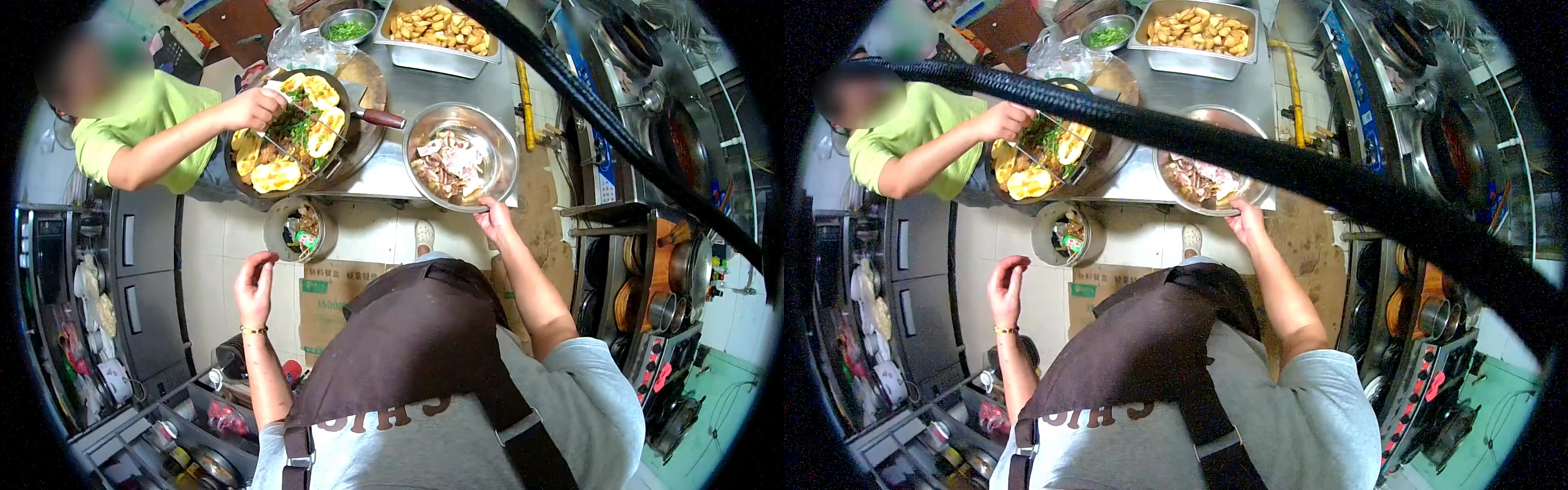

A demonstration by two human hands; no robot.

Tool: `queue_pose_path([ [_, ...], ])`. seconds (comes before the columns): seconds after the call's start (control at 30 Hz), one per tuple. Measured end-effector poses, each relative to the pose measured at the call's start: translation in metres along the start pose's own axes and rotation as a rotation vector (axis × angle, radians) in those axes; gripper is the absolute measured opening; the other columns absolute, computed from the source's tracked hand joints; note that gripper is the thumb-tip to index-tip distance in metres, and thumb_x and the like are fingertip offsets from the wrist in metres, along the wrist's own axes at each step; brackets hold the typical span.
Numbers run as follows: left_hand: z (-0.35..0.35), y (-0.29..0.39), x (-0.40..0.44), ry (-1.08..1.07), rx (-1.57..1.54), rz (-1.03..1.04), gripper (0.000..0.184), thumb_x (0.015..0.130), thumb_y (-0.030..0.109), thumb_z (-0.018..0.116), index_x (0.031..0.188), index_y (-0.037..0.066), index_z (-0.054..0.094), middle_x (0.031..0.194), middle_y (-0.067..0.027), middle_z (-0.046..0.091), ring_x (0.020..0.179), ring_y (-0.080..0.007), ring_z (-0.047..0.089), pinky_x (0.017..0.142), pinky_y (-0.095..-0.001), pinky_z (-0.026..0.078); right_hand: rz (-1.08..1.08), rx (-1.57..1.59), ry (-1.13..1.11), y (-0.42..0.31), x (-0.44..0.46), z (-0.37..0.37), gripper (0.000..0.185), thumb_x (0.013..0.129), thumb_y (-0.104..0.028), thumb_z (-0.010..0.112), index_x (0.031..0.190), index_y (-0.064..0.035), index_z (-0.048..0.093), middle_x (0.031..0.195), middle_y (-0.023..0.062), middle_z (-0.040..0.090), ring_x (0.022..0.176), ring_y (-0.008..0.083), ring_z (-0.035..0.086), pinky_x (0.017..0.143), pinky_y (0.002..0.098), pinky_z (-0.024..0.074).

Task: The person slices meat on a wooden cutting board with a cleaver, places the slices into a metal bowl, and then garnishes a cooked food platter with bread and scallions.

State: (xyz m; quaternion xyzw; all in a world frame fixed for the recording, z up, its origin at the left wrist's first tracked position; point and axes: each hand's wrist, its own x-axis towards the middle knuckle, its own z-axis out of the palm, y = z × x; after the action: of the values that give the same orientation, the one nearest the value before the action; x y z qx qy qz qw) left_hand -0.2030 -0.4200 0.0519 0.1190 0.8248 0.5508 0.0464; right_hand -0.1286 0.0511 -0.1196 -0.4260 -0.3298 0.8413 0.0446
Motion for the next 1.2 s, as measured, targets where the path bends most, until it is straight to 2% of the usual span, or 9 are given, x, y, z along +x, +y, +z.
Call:
queue_pose_path([
  [0.2,0.044,-0.007,-0.012,-0.095,-0.027,-0.069,0.015,0.085,0.0,0.053,0.099,-0.002,0.058,0.091,-0.0063,0.063,0.086,-0.012,0.059,0.077,-0.024,0.047,0.035,-0.021,-0.018,-0.019,-0.016,-0.024,0.003,0.076,-0.002,0.052,0.078,-0.0018,0.051,0.065,0.0051,0.053,0.05,0.0158,0.053,0.042,0.0269,0.0442],
  [0.27,0.059,-0.006,-0.015,-0.162,-0.016,-0.061,0.016,0.085,0.0,0.053,0.099,-0.002,0.058,0.091,-0.0067,0.063,0.086,-0.012,0.06,0.077,-0.024,0.047,-0.039,-0.075,-0.007,-0.025,-0.034,-0.03,0.003,0.074,-0.001,0.052,0.077,-0.0024,0.051,0.063,0.0034,0.052,0.05,0.0149,0.052,0.042,0.0261,0.0435],
  [0.37,0.09,-0.006,-0.02,-0.22,-0.075,-0.083,0.016,0.085,0.0,0.053,0.1,-0.002,0.057,0.092,-0.0071,0.063,0.087,-0.013,0.061,0.078,-0.0246,0.048,-0.109,-0.165,0.011,-0.042,-0.063,-0.043,0.009,0.072,-0.001,0.053,0.081,-0.0018,0.05,0.066,0.0038,0.052,0.053,0.0142,0.053,0.043,0.0259,0.0436],
  [0.53,0.083,-0.005,-0.008,-0.326,-0.165,-0.102,0.016,0.086,0.002,0.053,0.1,-0.001,0.057,0.093,-0.0075,0.064,0.087,-0.0132,0.061,0.077,-0.0248,0.048,-0.199,-0.276,0.033,-0.055,-0.122,0.008,0.02,0.071,0.001,0.053,0.091,-0.0003,0.05,0.068,0.0041,0.053,0.053,0.0121,0.053,0.042,0.024,0.0424],
  [0.63,0.089,0.0,-0.001,-0.39,-0.218,-0.2,0.018,0.088,0.008,0.052,0.103,-0.002,0.055,0.093,-0.0083,0.064,0.087,-0.0133,0.061,0.077,-0.0249,0.048,-0.18,-0.44,-0.012,-0.061,-0.14,0.027,0.017,0.071,0.0,0.053,0.087,0.0001,0.05,0.061,0.0019,0.051,0.042,0.0101,0.047,0.035,0.023,0.0352],
  [0.73,0.115,0.005,0.009,-0.459,-0.477,-0.302,0.027,0.09,0.012,0.051,0.114,0.0,0.047,0.093,-0.0096,0.062,0.084,-0.0141,0.061,0.073,-0.0264,0.05,-0.177,-0.466,-0.054,-0.065,-0.138,0.04,0.014,0.071,-0.002,0.052,0.085,0.0008,0.052,0.055,-0.0008,0.048,0.034,0.0073,0.039,0.029,0.0204,0.0272],
  [0.83,0.135,0.011,0.015,-0.495,-0.708,-0.368,0.031,0.093,0.017,0.046,0.119,0.001,0.041,0.098,-0.0098,0.059,0.085,-0.0158,0.059,0.072,-0.0275,0.051,-0.14,-0.524,-0.093,-0.071,-0.14,0.052,0.017,0.071,-0.002,0.052,0.087,0.002,0.053,0.057,0.001,0.051,0.035,0.0076,0.04,0.029,0.0205,0.0292],
  [1.1,0.134,-0.002,-0.001,-0.435,-0.829,-0.459,0.04,0.093,0.032,0.046,0.119,0.003,0.04,0.101,-0.0117,0.057,0.088,-0.0195,0.06,0.076,-0.0307,0.052,-0.084,-0.687,-0.168,-0.062,-0.131,0.058,0.021,0.071,-0.001,0.051,0.092,0.0038,0.053,0.067,0.0056,0.056,0.046,0.0104,0.051,0.038,0.0237,0.0409],
  [1.2,0.123,-0.008,-0.009,-0.405,-0.905,-0.48,0.04,0.093,0.032,0.045,0.118,0.001,0.04,0.101,-0.0119,0.056,0.087,-0.0195,0.06,0.075,-0.0303,0.052,-0.071,-0.732,-0.188,-0.053,-0.141,0.082,0.026,0.071,0.0,0.051,0.097,0.0047,0.053,0.07,0.0075,0.058,0.049,0.0115,0.053,0.04,0.0231,0.0431],
])
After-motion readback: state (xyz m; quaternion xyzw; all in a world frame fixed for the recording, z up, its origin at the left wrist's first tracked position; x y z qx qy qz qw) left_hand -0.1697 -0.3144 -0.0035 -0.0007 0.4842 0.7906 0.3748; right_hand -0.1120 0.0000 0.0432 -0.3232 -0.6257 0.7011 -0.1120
